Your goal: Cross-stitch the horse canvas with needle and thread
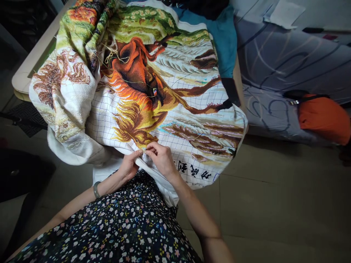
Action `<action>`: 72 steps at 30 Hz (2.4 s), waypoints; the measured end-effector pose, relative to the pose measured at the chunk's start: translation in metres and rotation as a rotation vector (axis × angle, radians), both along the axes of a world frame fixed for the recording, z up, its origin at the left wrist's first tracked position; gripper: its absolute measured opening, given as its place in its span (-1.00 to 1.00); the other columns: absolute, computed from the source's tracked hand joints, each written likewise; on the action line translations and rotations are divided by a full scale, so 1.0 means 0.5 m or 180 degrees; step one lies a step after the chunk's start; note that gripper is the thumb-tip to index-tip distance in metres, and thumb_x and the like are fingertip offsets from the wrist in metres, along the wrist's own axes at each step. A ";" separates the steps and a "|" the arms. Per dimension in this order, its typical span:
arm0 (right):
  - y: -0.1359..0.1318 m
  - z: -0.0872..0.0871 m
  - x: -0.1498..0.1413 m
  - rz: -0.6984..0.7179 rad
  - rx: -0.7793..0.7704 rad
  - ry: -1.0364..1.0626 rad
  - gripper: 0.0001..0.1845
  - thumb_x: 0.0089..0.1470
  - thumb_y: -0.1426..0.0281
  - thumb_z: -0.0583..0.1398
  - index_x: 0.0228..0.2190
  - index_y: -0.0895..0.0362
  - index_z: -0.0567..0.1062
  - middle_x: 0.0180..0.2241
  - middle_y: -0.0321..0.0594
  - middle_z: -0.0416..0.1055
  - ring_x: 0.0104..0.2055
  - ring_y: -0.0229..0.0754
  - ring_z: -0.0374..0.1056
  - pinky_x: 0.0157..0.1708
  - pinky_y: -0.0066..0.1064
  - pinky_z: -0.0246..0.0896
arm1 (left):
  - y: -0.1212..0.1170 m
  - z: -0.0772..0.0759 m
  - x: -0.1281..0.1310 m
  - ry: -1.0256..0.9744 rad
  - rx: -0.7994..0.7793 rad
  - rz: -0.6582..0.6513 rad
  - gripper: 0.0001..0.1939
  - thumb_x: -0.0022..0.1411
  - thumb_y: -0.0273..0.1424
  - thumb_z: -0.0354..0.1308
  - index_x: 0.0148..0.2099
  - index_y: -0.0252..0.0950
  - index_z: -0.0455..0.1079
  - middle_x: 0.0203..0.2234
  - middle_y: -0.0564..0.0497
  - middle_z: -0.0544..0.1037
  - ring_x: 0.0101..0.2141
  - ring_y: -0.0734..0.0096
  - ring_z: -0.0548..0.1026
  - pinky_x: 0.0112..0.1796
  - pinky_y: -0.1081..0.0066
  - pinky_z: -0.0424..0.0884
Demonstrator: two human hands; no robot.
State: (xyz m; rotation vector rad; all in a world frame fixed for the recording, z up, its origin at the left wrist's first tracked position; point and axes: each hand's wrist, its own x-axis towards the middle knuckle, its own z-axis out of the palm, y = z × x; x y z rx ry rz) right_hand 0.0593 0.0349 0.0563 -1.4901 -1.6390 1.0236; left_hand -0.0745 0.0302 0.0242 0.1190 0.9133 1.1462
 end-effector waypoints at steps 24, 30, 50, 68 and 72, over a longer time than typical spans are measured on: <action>0.027 0.021 -0.015 0.0149 0.0199 0.0051 -0.87 0.16 0.42 0.12 -0.29 0.11 0.47 -0.33 -0.24 0.51 -0.32 -0.21 0.42 -0.29 -0.42 0.30 | -0.003 0.016 -0.005 -0.0003 0.0125 0.0038 -0.27 -0.19 -0.48 0.45 0.10 -0.25 0.40 -0.13 -0.04 0.63 -0.01 0.17 0.53 0.13 0.19 0.31; 0.020 0.002 -0.015 -0.0385 0.0087 0.0641 -0.83 0.11 0.34 0.20 -0.26 0.13 0.53 -0.36 -0.23 0.53 -0.37 -0.22 0.42 -0.35 -0.40 0.35 | -0.002 0.018 -0.003 0.0092 0.0142 0.0003 -0.31 -0.20 -0.47 0.44 0.07 -0.28 0.42 -0.15 -0.06 0.63 0.01 0.13 0.52 0.14 0.17 0.30; 0.034 -0.028 -0.036 -0.0647 0.0436 0.1242 -0.88 0.06 0.32 0.29 -0.38 0.12 0.51 -0.50 -0.30 0.47 -0.50 -0.29 0.36 -0.46 -0.45 0.31 | -0.003 0.012 0.001 0.0121 0.0262 0.0049 -0.31 -0.20 -0.46 0.43 0.07 -0.28 0.41 -0.14 -0.08 0.62 -0.01 0.14 0.52 0.10 0.19 0.33; 0.038 0.004 -0.032 0.0380 0.1538 0.0749 -0.92 0.16 0.45 0.23 -0.40 0.11 0.50 -0.43 -0.25 0.45 -0.38 -0.23 0.38 -0.38 -0.39 0.29 | -0.001 0.015 0.002 0.0219 0.0556 0.0032 -0.28 -0.20 -0.47 0.44 0.09 -0.24 0.38 -0.08 -0.07 0.58 0.01 0.15 0.49 0.09 0.19 0.32; 0.036 0.002 -0.030 0.0143 0.1520 0.0774 -0.91 0.16 0.46 0.23 -0.41 0.11 0.49 -0.44 -0.26 0.45 -0.39 -0.23 0.38 -0.38 -0.39 0.28 | -0.002 0.015 0.000 0.0230 0.0635 0.0010 -0.28 -0.17 -0.48 0.43 0.10 -0.23 0.37 -0.07 -0.07 0.58 0.04 0.15 0.48 0.10 0.19 0.32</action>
